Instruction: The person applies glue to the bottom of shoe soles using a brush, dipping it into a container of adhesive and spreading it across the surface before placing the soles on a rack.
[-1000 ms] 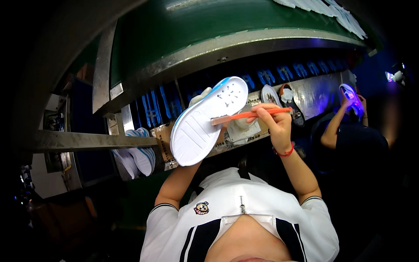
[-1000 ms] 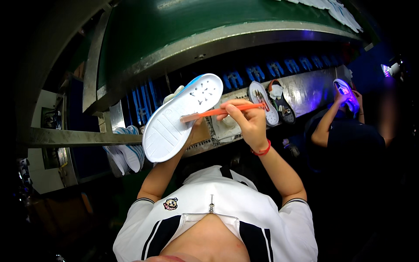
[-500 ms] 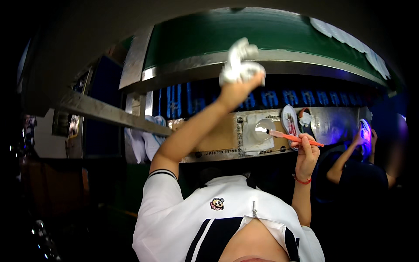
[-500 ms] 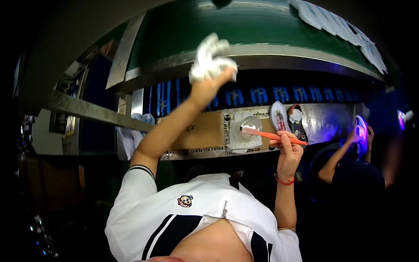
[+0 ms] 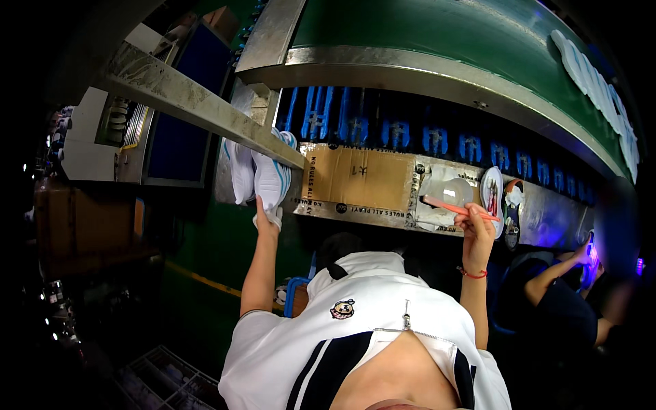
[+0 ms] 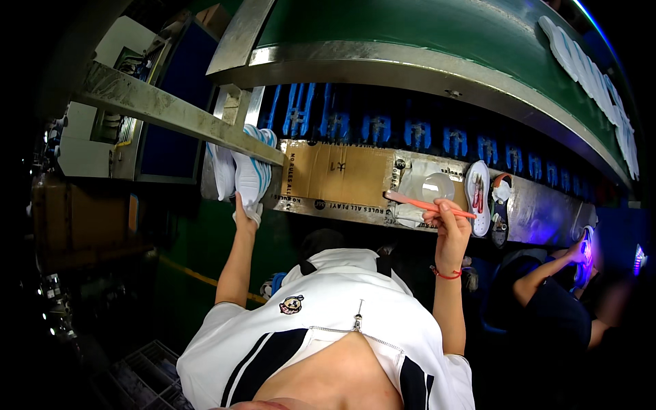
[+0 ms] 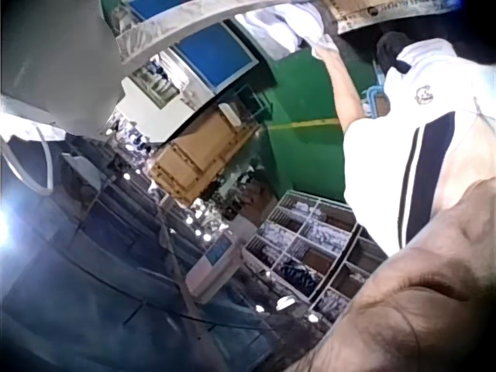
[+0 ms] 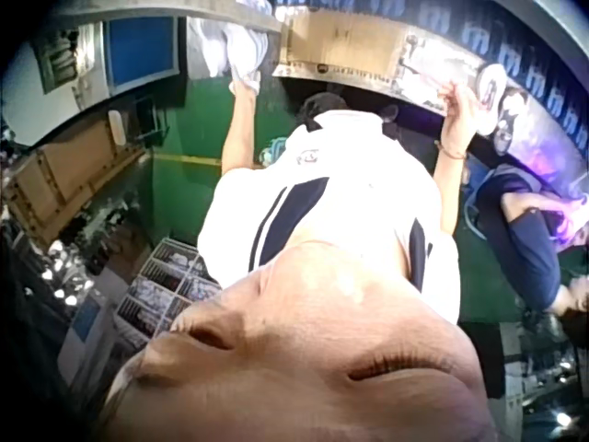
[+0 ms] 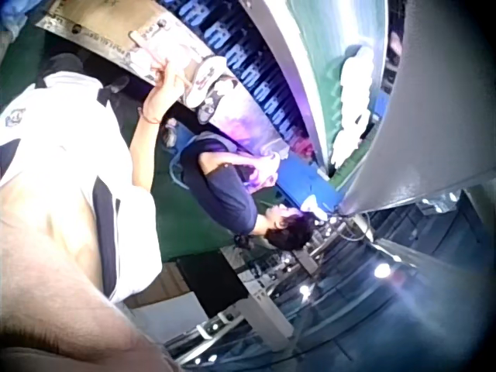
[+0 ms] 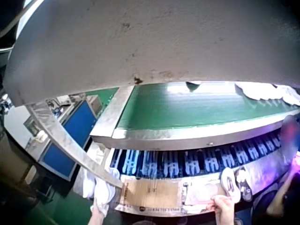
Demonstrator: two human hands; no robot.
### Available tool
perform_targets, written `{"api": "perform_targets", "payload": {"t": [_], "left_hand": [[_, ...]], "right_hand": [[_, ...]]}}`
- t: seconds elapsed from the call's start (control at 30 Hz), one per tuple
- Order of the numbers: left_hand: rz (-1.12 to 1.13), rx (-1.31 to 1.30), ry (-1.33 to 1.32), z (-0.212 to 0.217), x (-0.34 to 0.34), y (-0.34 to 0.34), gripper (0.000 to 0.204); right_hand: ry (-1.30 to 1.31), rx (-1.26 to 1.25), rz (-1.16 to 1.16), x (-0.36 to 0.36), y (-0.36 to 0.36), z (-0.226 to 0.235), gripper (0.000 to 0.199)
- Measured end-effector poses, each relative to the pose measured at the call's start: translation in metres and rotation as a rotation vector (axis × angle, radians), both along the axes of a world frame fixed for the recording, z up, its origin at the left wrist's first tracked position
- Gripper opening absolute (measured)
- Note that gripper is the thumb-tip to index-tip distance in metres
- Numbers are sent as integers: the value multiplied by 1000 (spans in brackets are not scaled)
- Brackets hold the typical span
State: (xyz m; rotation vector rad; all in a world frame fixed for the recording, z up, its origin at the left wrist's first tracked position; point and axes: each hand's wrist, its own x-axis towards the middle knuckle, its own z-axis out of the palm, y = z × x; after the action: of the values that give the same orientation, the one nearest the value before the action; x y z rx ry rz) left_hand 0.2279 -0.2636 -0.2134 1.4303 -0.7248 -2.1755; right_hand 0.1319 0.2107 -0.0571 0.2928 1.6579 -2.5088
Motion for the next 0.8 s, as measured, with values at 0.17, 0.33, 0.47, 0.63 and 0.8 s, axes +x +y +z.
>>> {"api": "perform_targets", "payload": {"t": [0.17, 0.33, 0.47, 0.63, 0.8], "left_hand": [[-205, -21, 33, -25, -3, -44, 43], [-301, -35, 79, -38, 5, -37, 46], [-361, -51, 121, -44, 44, -13, 55], [-405, -132, 13, -45, 123, 13, 63], [-673, -2, 112, -20, 117, 63, 53]], "right_hand": [[51, 164, 124, 0, -23, 2, 21], [50, 226, 210, 5, -32, -9, 22], [9, 175, 222, 11, -36, -12, 22], [-32, 82, 196, 16, -30, -17, 23], [-146, -225, 111, 14, -18, -26, 25]]}}
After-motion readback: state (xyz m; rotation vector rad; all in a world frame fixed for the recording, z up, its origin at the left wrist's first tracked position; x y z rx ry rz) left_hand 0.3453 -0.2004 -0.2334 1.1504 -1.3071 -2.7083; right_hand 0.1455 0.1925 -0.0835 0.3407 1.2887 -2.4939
